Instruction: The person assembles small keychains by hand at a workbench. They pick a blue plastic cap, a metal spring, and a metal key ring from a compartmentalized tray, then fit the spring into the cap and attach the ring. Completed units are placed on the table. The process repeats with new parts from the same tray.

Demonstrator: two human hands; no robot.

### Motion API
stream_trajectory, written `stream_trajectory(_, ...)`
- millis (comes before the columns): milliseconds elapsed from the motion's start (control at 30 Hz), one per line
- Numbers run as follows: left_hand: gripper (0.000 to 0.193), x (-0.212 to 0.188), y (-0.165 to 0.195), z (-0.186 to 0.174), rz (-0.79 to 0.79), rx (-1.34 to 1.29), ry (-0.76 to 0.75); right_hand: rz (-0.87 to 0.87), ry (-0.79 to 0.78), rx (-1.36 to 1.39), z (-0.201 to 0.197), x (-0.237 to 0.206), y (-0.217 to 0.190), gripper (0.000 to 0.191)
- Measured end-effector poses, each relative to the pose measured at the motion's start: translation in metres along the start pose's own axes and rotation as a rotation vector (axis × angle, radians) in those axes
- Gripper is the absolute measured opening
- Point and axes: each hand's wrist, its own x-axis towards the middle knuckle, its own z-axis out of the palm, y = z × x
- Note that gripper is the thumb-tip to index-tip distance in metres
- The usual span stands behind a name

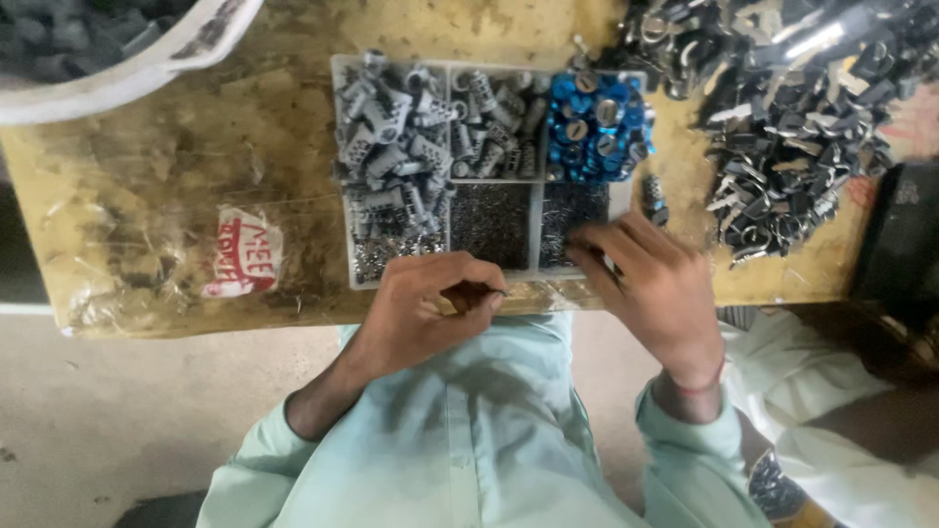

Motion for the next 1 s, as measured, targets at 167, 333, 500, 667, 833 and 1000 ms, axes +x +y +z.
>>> stream_trajectory(167,0.022,0.004,-0.005,0.004,0.041,0.096,-0.012,0.054,-0.075,-0.198,-0.003,0.011,-0.005,0.014)
stream_trajectory(333,0.023,0.002,-0.004,0.005,0.037,0.096,-0.003,0.038,-0.027,-0.183,-0.004,0.021,-0.015,0.015)
stream_trajectory(500,0.022,0.004,-0.003,0.005,0.034,0.1,-0.026,0.062,0.021,-0.122,0.001,0.018,-0.015,0.013)
stream_trajectory(667,0.019,0.002,0.0,0.006,-0.013,0.066,0.017,0.104,0.189,0.087,0.002,0.007,-0.014,0.016)
stream_trajectory(833,0.012,-0.003,0.011,0.02,-0.115,-0.078,0.18,-0.019,0.142,0.95,0.01,-0.013,-0.03,0.022)
stream_trajectory(1000,0.008,-0.008,0.022,0.026,-0.28,-0.53,0.087,0.009,0.17,0.782,0.03,-0.028,-0.044,0.024)
